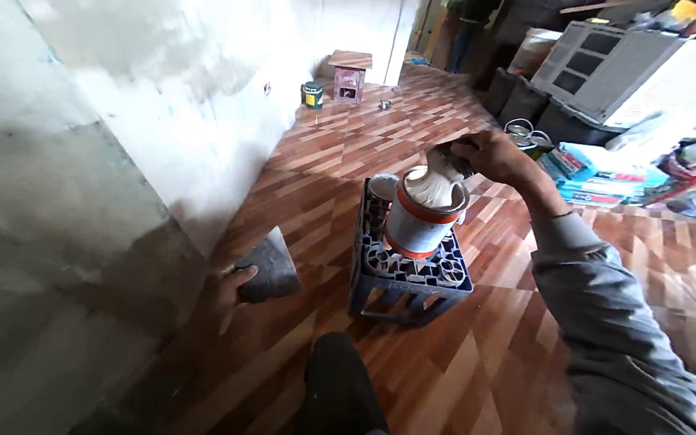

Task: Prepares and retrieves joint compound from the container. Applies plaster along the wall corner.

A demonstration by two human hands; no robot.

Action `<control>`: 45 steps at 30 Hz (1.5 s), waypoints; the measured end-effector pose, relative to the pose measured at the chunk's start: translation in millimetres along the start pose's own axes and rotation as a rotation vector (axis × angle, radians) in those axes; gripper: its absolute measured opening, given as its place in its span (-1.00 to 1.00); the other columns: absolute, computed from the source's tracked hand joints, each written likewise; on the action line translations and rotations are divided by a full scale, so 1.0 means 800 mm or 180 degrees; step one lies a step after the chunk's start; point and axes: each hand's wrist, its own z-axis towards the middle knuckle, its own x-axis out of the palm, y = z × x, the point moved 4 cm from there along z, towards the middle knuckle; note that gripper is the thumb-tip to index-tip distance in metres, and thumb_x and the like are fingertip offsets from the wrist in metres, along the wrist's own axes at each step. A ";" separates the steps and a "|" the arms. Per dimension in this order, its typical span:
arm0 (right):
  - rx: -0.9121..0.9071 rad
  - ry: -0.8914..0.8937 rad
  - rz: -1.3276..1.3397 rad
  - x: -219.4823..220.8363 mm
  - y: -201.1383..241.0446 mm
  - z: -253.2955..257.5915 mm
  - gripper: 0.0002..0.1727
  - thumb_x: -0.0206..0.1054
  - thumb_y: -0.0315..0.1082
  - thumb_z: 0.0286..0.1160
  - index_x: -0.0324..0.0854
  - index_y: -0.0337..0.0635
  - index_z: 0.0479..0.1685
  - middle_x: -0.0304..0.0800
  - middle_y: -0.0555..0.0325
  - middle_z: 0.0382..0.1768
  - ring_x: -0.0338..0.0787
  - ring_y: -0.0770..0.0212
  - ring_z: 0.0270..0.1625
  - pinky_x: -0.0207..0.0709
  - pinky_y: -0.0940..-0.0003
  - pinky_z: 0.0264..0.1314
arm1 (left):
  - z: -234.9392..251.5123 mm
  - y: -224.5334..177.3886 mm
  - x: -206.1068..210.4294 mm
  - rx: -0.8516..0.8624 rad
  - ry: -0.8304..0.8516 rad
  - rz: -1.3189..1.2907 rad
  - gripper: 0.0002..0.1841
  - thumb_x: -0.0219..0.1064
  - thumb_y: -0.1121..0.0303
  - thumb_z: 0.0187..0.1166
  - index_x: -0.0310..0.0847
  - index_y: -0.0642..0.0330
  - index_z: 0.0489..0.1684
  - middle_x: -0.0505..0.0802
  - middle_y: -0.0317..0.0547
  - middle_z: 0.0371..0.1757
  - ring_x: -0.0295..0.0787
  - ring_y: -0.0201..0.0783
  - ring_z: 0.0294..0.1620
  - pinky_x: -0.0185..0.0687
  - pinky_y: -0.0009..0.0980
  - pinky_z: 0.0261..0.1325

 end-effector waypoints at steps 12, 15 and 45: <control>-0.0536 -0.1685 0.1878 -0.051 -0.025 -0.026 -0.69 0.19 -0.23 0.78 0.72 -0.23 0.17 0.86 0.22 0.02 0.81 0.46 0.08 0.70 0.37 0.27 | 0.054 -0.168 0.278 0.0299 0.1417 -0.0661 -0.70 0.14 0.51 0.76 0.54 0.31 0.38 0.85 0.08 0.02 0.86 -0.10 -0.12 0.85 -0.17 -0.08; -0.0632 -0.1664 0.2273 -0.042 -0.031 -0.017 -0.71 0.19 -0.25 0.78 0.72 -0.22 0.18 0.86 0.20 0.01 0.83 0.36 0.07 0.74 0.28 0.24 | 0.071 -0.170 0.341 0.0032 0.1523 -0.0848 -0.68 0.16 0.48 0.75 0.53 0.31 0.40 0.83 0.19 0.07 0.87 0.03 -0.11 0.86 -0.03 -0.11; -0.1840 -0.2056 0.0563 0.073 -0.056 -0.109 -0.62 0.21 -0.67 0.31 0.84 -0.36 0.06 0.89 -0.16 0.14 0.85 0.01 0.30 0.66 0.13 0.43 | 0.037 -0.151 0.431 -0.0019 0.1714 -0.1766 -0.74 0.22 0.60 0.64 0.60 0.28 0.22 0.81 0.06 -0.01 0.81 -0.13 -0.11 0.78 -0.15 -0.03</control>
